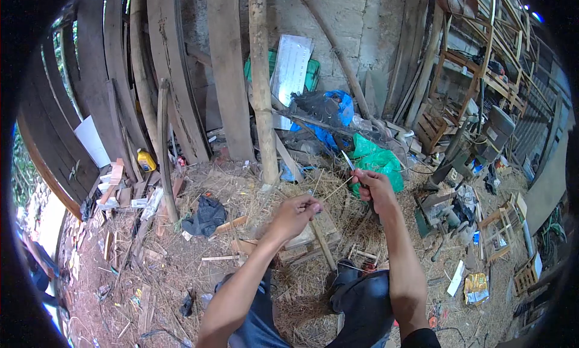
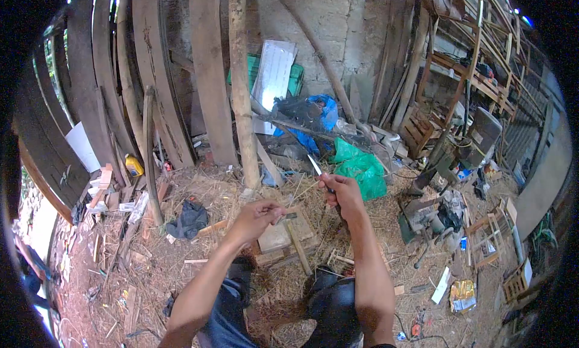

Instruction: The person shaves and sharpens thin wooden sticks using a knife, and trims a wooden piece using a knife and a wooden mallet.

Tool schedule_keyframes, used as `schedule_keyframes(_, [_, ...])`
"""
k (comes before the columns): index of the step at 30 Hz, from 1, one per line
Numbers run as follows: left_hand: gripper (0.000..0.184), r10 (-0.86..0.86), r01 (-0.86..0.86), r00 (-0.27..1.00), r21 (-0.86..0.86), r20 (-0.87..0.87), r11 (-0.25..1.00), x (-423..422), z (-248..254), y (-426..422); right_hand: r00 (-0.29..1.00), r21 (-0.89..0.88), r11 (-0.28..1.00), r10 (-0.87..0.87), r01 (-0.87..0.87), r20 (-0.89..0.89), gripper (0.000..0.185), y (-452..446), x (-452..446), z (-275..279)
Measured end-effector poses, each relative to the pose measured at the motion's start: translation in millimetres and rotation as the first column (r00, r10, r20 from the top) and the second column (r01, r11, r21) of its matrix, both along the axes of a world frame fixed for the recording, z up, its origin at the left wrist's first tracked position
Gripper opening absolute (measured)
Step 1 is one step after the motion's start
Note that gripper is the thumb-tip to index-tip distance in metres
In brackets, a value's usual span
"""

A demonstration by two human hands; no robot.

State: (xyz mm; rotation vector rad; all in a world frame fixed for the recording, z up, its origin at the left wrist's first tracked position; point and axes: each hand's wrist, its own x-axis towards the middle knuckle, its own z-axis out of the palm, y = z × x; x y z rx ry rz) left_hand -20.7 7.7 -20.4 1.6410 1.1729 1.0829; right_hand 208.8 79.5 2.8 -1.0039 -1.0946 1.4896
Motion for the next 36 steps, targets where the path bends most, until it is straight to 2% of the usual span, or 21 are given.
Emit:
schedule_keyframes(2, [0.016,0.025,-0.026,0.999,-0.034,-0.024,0.999,7,14,-7,0.999,-0.002,0.999,-0.033,0.033,0.022,0.020,17,11,-15])
schedule_keyframes(4, [0.016,0.053,-0.056,0.997,-0.065,-0.055,0.996,4,18,-9,0.942,-0.007,0.946,-0.324,0.325,-0.090,0.021,49,52,-46])
schedule_keyframes(6, [0.012,0.100,-0.082,0.975,-0.099,0.199,0.992,-11,11,-3,0.863,-0.002,0.881,-0.463,0.472,-0.202,0.024,48,84,-53])
schedule_keyframes(7, [0.012,0.103,-0.087,0.975,-0.087,0.198,0.992,-15,18,0,0.865,0.008,0.884,-0.456,0.468,-0.209,0.024,41,75,-51])
schedule_keyframes(9, [0.012,0.237,-0.103,0.907,-0.363,0.349,0.926,-16,25,-1,0.851,-0.083,0.847,-0.520,0.524,0.067,0.025,23,55,-54])
schedule_keyframes(10, [0.012,0.240,-0.101,0.905,-0.369,0.352,0.924,-14,19,1,0.851,-0.086,0.847,-0.519,0.524,0.075,0.025,22,48,-56])
schedule_keyframes(12, [0.014,0.304,-0.092,0.796,-0.391,0.524,0.916,-12,6,15,0.806,0.256,0.900,-0.432,0.353,0.405,0.024,26,26,-54])
schedule_keyframes(13, [0.014,0.309,-0.100,0.796,-0.391,0.520,0.915,-11,1,20,0.811,0.255,0.902,-0.427,0.349,0.401,0.024,19,12,-47])
schedule_keyframes(15, [0.014,0.255,-0.144,0.785,-0.235,0.564,0.961,-8,-5,28,0.935,0.101,0.989,-0.137,0.110,0.327,0.023,3,-13,-30])
schedule_keyframes(16, [0.014,0.264,-0.156,0.781,-0.232,0.566,0.960,-6,-7,29,0.936,0.104,0.990,-0.126,0.097,0.328,0.023,-2,-25,-26])
schedule_keyframes(18, [0.016,0.269,-0.192,0.762,-0.190,0.590,0.963,-4,-11,29,0.903,0.173,0.973,0.069,-0.156,0.424,0.023,-14,-46,-23])
schedule_keyframes(19, [0.016,0.286,-0.222,0.782,-0.182,0.553,0.958,-5,-13,30,0.903,0.175,0.970,0.079,-0.166,0.422,0.023,-21,-53,-18])
schedule_keyframes(21, [0.016,0.279,-0.229,0.772,-0.160,0.571,0.960,-7,-18,35,0.834,0.210,0.920,0.180,-0.330,0.522,0.021,-32,-64,-10])
schedule_keyframes(24, [0.015,0.303,-0.262,0.778,-0.155,0.550,0.953,-12,-16,33,0.851,0.316,0.893,0.126,-0.321,0.509,0.020,-19,-65,-29])
schedule_keyframes(25, [0.014,0.335,-0.291,0.790,-0.167,0.513,0.942,-12,-12,32,0.775,0.278,0.888,0.126,-0.366,0.619,0.020,-19,-59,-25])
schedule_keyframes(29, [0.011,0.392,-0.361,0.712,-0.175,0.583,0.916,-29,-10,35,0.705,0.292,0.891,0.043,-0.347,0.708,0.021,-6,-42,-40])
schedule_keyframes(31, [0.011,0.420,-0.449,0.678,-0.113,0.603,0.886,-44,-9,37,0.740,0.400,0.889,-0.112,-0.223,0.663,0.022,2,-30,-54])
schedule_keyframes(32, [0.011,0.417,-0.445,0.679,-0.113,0.605,0.888,-49,-8,35,0.739,0.400,0.890,-0.115,-0.220,0.664,0.022,3,-24,-56])
schedule_keyframes(34, [0.012,0.452,-0.445,0.641,-0.180,0.620,0.878,-55,-1,30,0.750,0.417,0.904,-0.214,-0.091,0.626,0.025,0,-19,-44])
schedule_keyframes(35, [0.012,0.457,-0.435,0.649,-0.197,0.609,0.879,-57,-2,29,0.870,0.295,0.953,-0.087,-0.069,0.485,0.027,-4,-15,-37])
schedule_keyframes(36, [0.012,0.451,-0.428,0.652,-0.195,0.610,0.883,-58,1,26,0.869,0.297,0.953,-0.095,-0.062,0.485,0.027,-4,-12,-34])
